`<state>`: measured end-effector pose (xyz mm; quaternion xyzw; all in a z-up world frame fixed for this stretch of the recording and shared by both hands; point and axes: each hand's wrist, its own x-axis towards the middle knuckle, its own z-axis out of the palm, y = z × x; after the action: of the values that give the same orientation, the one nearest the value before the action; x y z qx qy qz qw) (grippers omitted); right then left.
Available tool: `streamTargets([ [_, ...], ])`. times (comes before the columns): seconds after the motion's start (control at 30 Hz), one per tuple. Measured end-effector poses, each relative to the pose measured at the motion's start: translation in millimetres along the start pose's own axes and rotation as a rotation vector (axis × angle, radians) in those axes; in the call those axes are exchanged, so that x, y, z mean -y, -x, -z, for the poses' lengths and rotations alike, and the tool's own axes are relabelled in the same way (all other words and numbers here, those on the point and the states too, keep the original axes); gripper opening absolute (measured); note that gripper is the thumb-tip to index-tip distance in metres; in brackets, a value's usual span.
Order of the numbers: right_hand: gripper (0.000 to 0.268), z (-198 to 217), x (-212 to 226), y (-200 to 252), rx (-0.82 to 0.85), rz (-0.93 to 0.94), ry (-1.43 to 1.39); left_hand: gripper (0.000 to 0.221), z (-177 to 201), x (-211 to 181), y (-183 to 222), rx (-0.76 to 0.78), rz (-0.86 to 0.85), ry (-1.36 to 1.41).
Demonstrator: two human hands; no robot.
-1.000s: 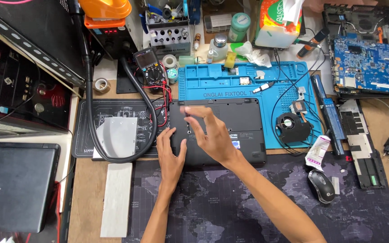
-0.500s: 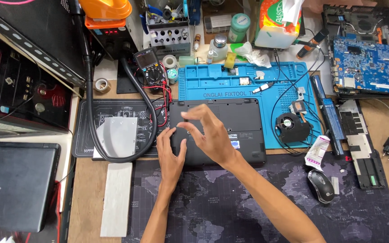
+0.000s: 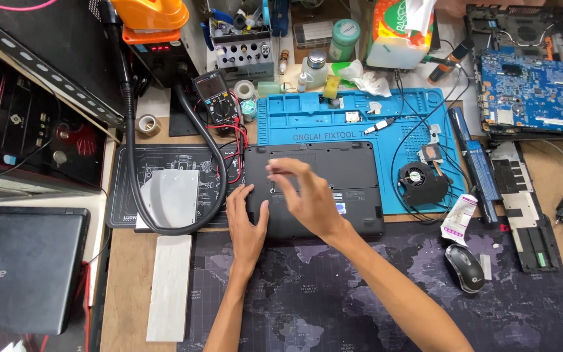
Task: Assemble a laptop by aligning the back cover, snapping it into place, and securing it with screws using a screwdriver.
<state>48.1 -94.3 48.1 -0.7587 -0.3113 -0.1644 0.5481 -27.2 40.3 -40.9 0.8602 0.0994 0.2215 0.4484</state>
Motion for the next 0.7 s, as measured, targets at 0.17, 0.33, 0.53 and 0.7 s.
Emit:
streamTargets([
  [0.17, 0.034, 33.7, -2.9, -1.0, -0.255, -0.147, -0.172, 0.038, 0.2, 0.1, -2.0, 0.005, 0.037, 0.016],
  [0.33, 0.054, 63.6, -69.7, 21.5, -0.233, -0.472, -0.329, 0.034, -0.2, -14.0, -29.1, -0.005, -0.019, -0.162],
  [0.53, 0.051, 71.2, -103.4, 35.8, -0.161, -0.513, -0.28, 0.02, -37.2, -0.3, -101.0, 0.022, -0.272, -0.373],
  [0.7, 0.055, 71.2, -108.3, 39.0, -0.163, -0.555, -0.325, 0.007, -72.1, 12.5, -171.9, -0.016, -0.564, -0.654],
])
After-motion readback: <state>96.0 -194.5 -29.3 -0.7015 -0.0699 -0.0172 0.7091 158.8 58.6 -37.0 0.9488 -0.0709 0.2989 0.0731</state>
